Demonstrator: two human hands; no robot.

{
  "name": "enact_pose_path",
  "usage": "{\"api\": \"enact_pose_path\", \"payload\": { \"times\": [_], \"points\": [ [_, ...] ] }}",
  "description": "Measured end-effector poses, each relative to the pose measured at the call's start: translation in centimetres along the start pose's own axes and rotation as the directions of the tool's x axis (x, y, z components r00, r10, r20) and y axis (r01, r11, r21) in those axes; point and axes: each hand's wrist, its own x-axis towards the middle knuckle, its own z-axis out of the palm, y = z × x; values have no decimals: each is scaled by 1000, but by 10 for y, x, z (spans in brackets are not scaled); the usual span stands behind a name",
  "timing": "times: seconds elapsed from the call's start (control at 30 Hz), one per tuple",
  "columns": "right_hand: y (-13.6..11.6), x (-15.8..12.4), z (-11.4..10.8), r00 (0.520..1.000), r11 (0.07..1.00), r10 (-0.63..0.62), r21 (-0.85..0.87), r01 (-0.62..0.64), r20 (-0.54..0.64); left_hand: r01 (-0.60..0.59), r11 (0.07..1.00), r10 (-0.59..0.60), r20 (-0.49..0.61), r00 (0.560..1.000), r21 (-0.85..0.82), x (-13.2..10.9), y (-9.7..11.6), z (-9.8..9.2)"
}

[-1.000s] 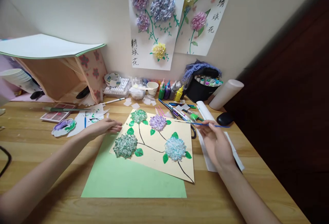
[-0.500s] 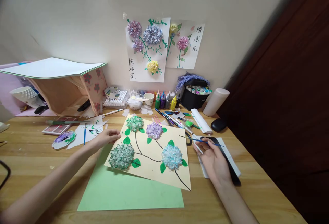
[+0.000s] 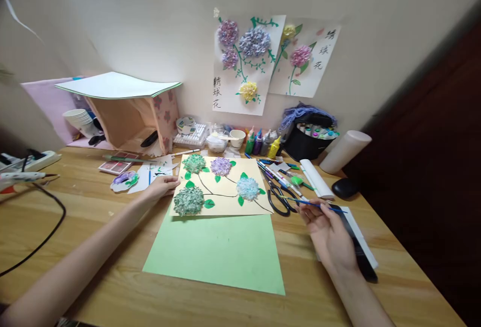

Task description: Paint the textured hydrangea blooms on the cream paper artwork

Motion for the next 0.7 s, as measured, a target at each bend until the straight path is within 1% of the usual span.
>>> {"api": "enact_pose_path", "payload": {
  "times": [0.07,0.13,0.2,0.23,0.27,0.3,0.33,0.37,0.43,0.47,0.5,0.53,0.57,0.6,0.63,0.7],
  "points": [
    [3,-4,14,996,994,-39,-97,47,80,-6,1000,6,-5,1000,20,4,-2,4],
    [5,-9,36,979,974,-65,-201,105,195,-23,999,24,-24,999,43,5,-3,6],
    [7,-17,65,940,933,-80,-307,187,331,-51,996,55,-65,996,72,3,-3,4],
    [8,-22,82,911,904,-107,-342,255,397,-71,993,80,-97,992,92,0,-3,0],
    [9,-27,100,873,872,-120,-370,320,473,-100,988,116,-137,984,118,-5,-3,-6],
    [11,-33,119,830,834,-150,-382,398,538,-136,979,164,-186,969,153,-11,-3,-15],
    [14,-39,138,782,788,-185,-385,480,595,-177,964,222,-241,945,196,-19,-3,-25],
    [17,-44,157,727,730,-226,-382,567,649,-216,944,287,-300,910,249,-26,-4,-38],
    [28,-55,194,607,584,-280,-370,723,743,-263,893,408,-412,815,364,-41,-6,-67],
    [35,-60,211,544,504,-296,-356,787,785,-266,869,453,-457,765,417,-47,-7,-82],
    [43,-63,227,495,433,-292,-348,831,819,-259,847,489,-489,722,464,-51,-9,-97],
    [52,-66,241,468,389,-265,-351,852,843,-250,826,518,-505,690,505,-53,-11,-110],
    [62,-68,255,447,360,-238,-349,865,862,-239,806,540,-507,672,542,-53,-13,-123],
    [71,-70,267,444,349,-200,-359,865,874,-229,785,558,-497,665,576,-53,-16,-133],
    [80,-71,277,450,349,-159,-377,858,878,-219,764,571,-478,668,607,-51,-19,-142],
    [96,-72,294,469,352,-105,-408,842,877,-200,725,579,-426,695,659,-47,-27,-156]
  ]
}}
